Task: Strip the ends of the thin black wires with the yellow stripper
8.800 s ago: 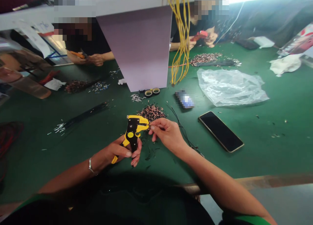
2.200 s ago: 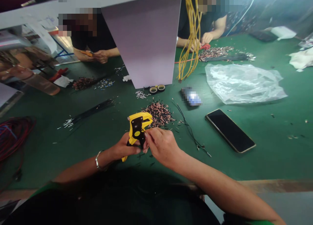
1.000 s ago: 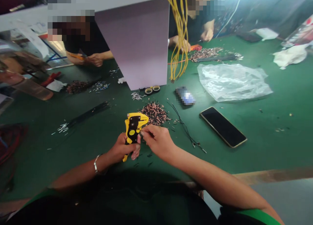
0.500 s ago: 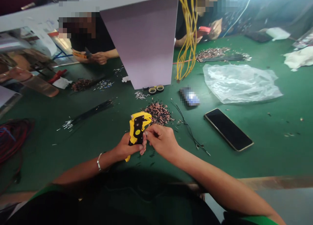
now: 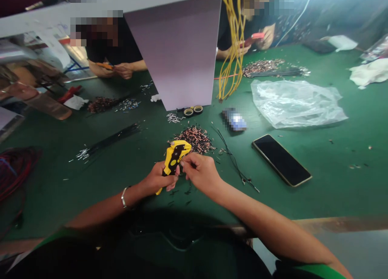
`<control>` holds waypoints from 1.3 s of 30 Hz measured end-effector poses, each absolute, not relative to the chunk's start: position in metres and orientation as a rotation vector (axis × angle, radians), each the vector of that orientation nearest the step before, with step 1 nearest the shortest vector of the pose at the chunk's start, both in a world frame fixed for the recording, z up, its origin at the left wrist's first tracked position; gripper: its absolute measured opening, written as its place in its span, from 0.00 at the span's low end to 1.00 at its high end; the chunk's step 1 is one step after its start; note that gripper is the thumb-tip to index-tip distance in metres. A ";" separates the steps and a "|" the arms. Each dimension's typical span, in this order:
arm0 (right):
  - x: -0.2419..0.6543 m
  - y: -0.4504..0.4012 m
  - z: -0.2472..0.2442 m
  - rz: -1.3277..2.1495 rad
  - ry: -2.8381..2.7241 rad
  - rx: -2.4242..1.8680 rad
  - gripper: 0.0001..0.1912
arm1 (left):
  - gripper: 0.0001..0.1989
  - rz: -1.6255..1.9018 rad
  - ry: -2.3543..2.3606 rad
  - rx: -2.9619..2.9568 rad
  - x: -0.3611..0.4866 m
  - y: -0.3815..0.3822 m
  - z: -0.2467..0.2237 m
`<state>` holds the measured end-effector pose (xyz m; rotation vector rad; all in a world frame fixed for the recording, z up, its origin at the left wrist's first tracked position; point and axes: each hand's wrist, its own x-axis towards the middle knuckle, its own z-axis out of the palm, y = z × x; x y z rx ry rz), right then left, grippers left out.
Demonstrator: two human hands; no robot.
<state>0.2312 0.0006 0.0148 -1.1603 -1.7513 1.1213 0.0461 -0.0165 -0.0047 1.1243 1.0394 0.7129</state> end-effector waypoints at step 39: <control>0.237 -0.003 0.031 1.066 -1.670 -1.182 0.11 | 0.26 0.621 0.483 1.004 0.033 -0.010 0.012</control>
